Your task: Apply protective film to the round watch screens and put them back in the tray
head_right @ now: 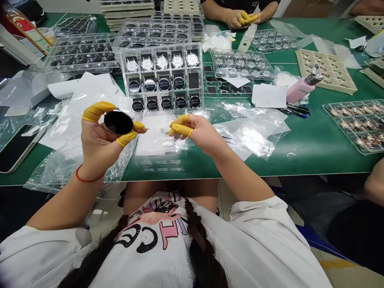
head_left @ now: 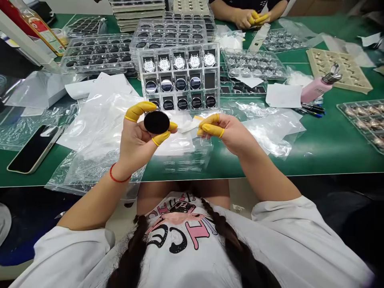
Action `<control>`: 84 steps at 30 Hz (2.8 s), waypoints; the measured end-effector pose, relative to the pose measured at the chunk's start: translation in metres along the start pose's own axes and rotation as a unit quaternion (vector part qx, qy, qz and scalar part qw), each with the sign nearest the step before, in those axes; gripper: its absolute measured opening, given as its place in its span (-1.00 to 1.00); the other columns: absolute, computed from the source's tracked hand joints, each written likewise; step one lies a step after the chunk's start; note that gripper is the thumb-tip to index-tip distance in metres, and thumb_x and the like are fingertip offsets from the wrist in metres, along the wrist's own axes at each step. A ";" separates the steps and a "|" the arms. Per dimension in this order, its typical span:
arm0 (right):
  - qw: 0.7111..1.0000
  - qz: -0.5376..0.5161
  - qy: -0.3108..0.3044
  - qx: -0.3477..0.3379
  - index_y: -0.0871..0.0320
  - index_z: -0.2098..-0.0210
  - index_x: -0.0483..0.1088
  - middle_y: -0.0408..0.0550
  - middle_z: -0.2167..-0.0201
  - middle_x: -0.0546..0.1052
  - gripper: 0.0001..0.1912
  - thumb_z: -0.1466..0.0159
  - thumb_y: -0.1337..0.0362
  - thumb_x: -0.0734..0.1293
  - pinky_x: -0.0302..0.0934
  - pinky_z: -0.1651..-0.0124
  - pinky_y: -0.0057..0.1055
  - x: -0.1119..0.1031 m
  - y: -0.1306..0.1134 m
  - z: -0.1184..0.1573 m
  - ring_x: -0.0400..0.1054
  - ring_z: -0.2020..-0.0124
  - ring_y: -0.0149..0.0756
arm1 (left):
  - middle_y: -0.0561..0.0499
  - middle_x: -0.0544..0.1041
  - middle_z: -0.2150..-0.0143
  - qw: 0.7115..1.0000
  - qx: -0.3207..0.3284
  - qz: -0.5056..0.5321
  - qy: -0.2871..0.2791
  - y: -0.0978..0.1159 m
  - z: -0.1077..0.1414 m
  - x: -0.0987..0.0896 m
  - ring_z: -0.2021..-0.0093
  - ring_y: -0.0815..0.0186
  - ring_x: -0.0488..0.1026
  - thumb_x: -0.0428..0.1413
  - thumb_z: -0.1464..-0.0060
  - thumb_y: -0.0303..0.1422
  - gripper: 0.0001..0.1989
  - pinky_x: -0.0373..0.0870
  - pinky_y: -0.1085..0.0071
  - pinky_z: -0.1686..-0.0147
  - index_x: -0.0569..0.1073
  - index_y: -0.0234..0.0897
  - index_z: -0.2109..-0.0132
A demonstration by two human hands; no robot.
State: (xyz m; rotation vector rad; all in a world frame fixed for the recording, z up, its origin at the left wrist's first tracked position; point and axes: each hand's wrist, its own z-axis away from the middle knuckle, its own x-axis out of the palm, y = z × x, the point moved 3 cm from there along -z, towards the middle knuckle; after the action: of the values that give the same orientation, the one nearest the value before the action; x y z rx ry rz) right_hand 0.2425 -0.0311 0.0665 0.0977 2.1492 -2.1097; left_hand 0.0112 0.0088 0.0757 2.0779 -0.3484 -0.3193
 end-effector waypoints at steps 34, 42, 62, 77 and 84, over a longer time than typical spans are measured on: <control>0.994 -0.073 0.037 0.077 0.11 -0.19 0.16 -0.01 0.15 0.60 -0.47 -0.30 0.10 0.30 0.47 0.22 -0.32 0.030 0.030 -0.044 0.57 0.28 -0.32 | 0.04 0.63 0.17 0.995 -0.068 0.049 0.055 -0.065 -0.047 -0.021 0.01 0.19 0.62 0.38 0.11 -0.14 -0.31 0.52 0.16 -0.12 0.23 -0.08 -0.10; 0.954 0.216 0.142 -0.153 -0.05 -0.10 0.36 -0.02 -0.11 0.47 -0.47 -0.18 -0.05 0.42 0.18 -0.29 0.01 -0.007 0.013 -0.045 0.32 -0.19 -0.07 | 0.01 0.60 0.14 0.992 -0.114 0.058 0.024 -0.067 -0.022 0.004 0.10 0.19 0.65 0.37 0.09 -0.14 -0.34 0.57 0.21 -0.04 0.23 -0.11 -0.08; 0.959 0.243 0.033 -0.139 0.04 0.27 0.48 -0.13 0.30 0.57 -0.81 -0.16 0.14 0.47 0.27 -0.10 -0.05 0.008 0.005 -0.040 0.44 0.19 -0.20 | -0.06 0.64 0.19 0.955 -0.256 0.145 -0.029 -0.081 -0.026 0.008 0.10 0.11 0.65 0.41 0.17 -0.17 -0.39 0.59 0.11 -0.05 0.34 -0.24 0.03; 0.984 0.135 0.052 -0.101 0.00 0.32 0.49 -0.15 0.08 0.54 -0.72 -0.23 -0.07 0.39 0.26 -0.22 0.02 0.000 -0.003 -0.033 0.36 -0.17 -0.09 | 0.01 0.60 0.14 0.970 -0.215 0.107 -0.028 -0.086 -0.020 0.015 0.05 0.12 0.63 0.45 0.26 -0.27 -0.33 0.60 0.20 0.02 0.36 -0.16 -0.01; 0.998 0.050 0.005 -0.033 0.10 0.42 0.44 -0.12 0.09 0.55 -0.60 -0.18 -0.13 0.41 0.29 -0.19 -0.09 0.022 0.014 -0.038 0.43 -0.04 -0.19 | -0.01 0.56 0.00 0.975 -0.151 0.055 -0.156 -0.091 -0.006 0.030 0.14 0.24 0.63 0.36 0.08 -0.15 -0.38 0.62 0.27 0.07 0.33 -0.14 -0.10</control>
State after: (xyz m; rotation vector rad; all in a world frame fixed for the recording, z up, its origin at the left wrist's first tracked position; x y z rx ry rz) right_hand 0.2213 0.0064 0.0505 0.2052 2.1700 -1.9857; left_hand 0.0518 0.0477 -0.0024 1.7033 -0.5646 -0.5969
